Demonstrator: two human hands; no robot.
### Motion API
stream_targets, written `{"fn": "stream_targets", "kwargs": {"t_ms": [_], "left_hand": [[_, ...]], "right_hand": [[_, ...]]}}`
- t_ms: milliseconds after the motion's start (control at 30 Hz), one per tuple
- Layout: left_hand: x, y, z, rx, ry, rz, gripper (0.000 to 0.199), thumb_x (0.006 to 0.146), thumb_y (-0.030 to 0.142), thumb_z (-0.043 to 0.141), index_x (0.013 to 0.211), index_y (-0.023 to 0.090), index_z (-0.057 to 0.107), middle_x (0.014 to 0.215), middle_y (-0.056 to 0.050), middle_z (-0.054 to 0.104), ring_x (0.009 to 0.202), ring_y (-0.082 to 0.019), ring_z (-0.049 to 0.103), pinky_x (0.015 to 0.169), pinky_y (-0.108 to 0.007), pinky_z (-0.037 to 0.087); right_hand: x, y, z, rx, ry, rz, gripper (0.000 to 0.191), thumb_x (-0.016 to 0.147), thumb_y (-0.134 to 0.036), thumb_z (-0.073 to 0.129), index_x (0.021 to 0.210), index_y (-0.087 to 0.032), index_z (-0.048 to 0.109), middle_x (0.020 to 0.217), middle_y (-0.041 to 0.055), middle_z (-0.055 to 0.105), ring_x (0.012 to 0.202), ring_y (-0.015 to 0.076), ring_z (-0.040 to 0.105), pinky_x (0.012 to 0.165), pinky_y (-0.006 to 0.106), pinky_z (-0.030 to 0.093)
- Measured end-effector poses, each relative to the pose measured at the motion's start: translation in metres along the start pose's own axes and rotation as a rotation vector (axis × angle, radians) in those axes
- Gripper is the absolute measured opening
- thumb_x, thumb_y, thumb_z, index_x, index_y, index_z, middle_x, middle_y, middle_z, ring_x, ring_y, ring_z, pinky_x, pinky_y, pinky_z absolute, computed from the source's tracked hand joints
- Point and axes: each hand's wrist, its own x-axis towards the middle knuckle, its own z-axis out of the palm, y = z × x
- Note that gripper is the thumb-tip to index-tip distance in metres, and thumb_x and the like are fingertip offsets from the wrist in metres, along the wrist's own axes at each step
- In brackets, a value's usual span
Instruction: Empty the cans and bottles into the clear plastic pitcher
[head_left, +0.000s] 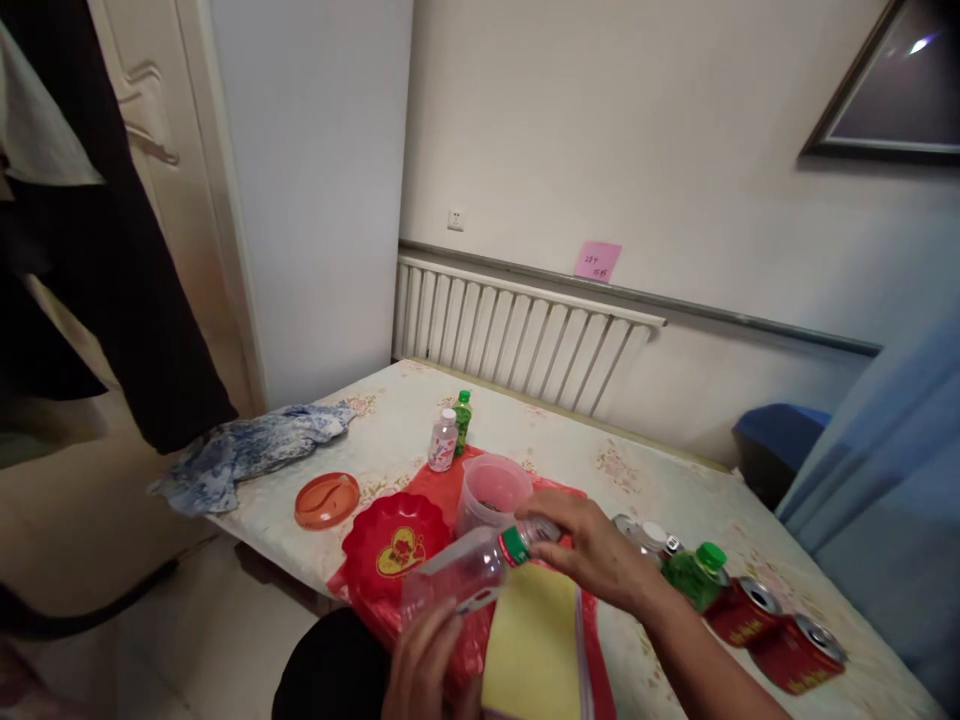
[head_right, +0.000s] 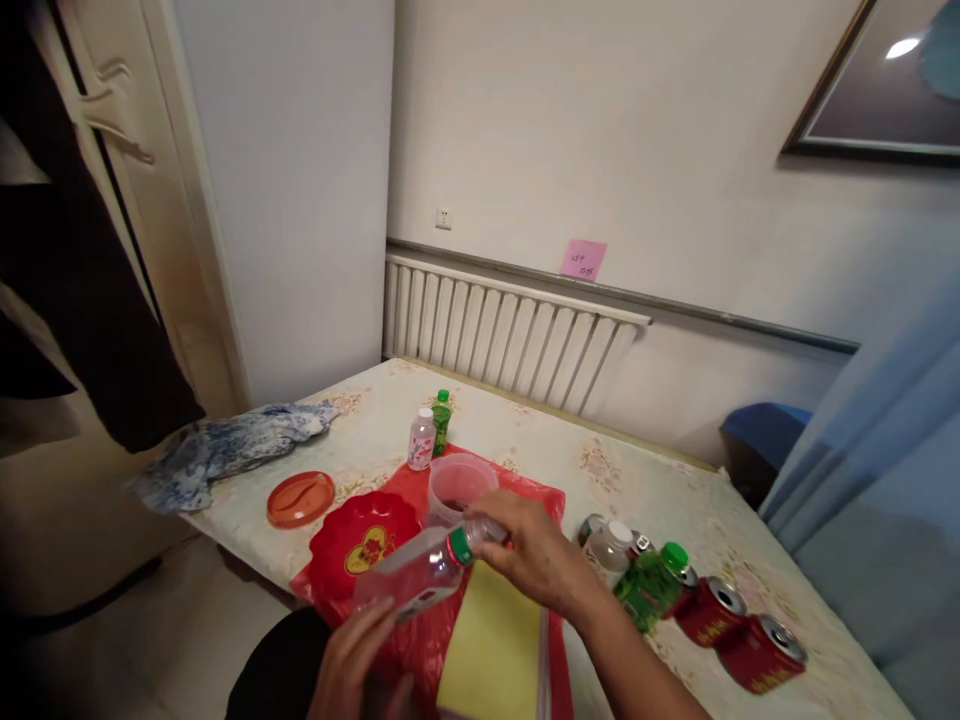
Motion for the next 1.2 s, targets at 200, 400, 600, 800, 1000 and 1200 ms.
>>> {"fn": "stream_targets", "kwargs": {"t_ms": [200, 400, 600, 800, 1000, 1200], "left_hand": [[0.003, 0.022, 0.004, 0.119, -0.115, 0.102, 0.081, 0.076, 0.036, 0.068, 0.145, 0.017, 0.030, 0.148, -0.016, 0.041, 0.137, -0.035, 0.036, 0.112, -0.052, 0.033], [-0.010, 0.028, 0.024, 0.045, -0.448, -0.014, 0.086, 0.060, 0.012, 0.065, 0.141, 0.023, 0.038, 0.139, -0.010, 0.054, 0.129, -0.032, 0.047, 0.111, -0.049, 0.035], [-0.018, 0.028, 0.029, -0.028, -0.576, -0.204, 0.080, 0.055, 0.012, 0.059, 0.134, 0.021, 0.048, 0.136, -0.010, 0.056, 0.127, -0.028, 0.049, 0.111, -0.041, 0.035], [-0.021, 0.020, 0.031, -0.067, -0.631, -0.315, 0.082, 0.054, 0.015, 0.062, 0.134, 0.015, 0.046, 0.139, -0.012, 0.053, 0.128, -0.028, 0.048, 0.110, -0.034, 0.035], [-0.021, 0.009, 0.032, -0.071, -0.599, -0.407, 0.082, 0.055, 0.017, 0.060, 0.134, 0.012, 0.044, 0.138, -0.011, 0.054, 0.127, -0.027, 0.049, 0.109, -0.033, 0.036], [-0.021, 0.000, 0.033, -0.054, -0.549, -0.449, 0.080, 0.055, 0.016, 0.061, 0.133, 0.014, 0.045, 0.135, -0.010, 0.057, 0.126, -0.027, 0.051, 0.107, -0.034, 0.038]], "right_hand": [[-0.072, 0.007, 0.017, 0.063, -0.025, 0.159, 0.026, 0.079, -0.014, 0.061, 0.102, -0.024, 0.067, 0.103, 0.0034, 0.068, 0.096, 0.0197, 0.061, 0.085, 0.029, 0.043], [-0.108, 0.015, 0.042, 0.130, -0.011, 0.248, 0.031, 0.073, -0.011, 0.060, 0.100, -0.024, 0.068, 0.099, 0.0032, 0.068, 0.094, 0.0202, 0.061, 0.085, 0.029, 0.044], [-0.130, 0.037, 0.073, 0.240, 0.034, 0.365, 0.038, 0.069, -0.011, 0.062, 0.104, -0.024, 0.070, 0.101, 0.0035, 0.068, 0.095, 0.0211, 0.061, 0.086, 0.031, 0.044], [-0.136, 0.069, 0.095, 0.689, 0.172, 0.546, 0.036, 0.066, -0.023, 0.065, 0.102, -0.020, 0.067, 0.092, 0.0026, 0.067, 0.066, 0.0169, 0.063, 0.062, 0.029, 0.051], [-0.141, 0.113, 0.134, 0.925, 0.340, 0.734, 0.047, 0.069, -0.051, 0.066, 0.101, -0.017, 0.060, 0.088, 0.0042, 0.068, 0.043, 0.0119, 0.059, 0.042, 0.026, 0.047], [-0.130, 0.141, 0.165, 0.944, 0.400, 0.836, 0.051, 0.058, -0.050, 0.069, 0.094, -0.017, 0.056, 0.074, 0.0008, 0.067, 0.037, 0.0126, 0.058, 0.036, 0.025, 0.045]]}}
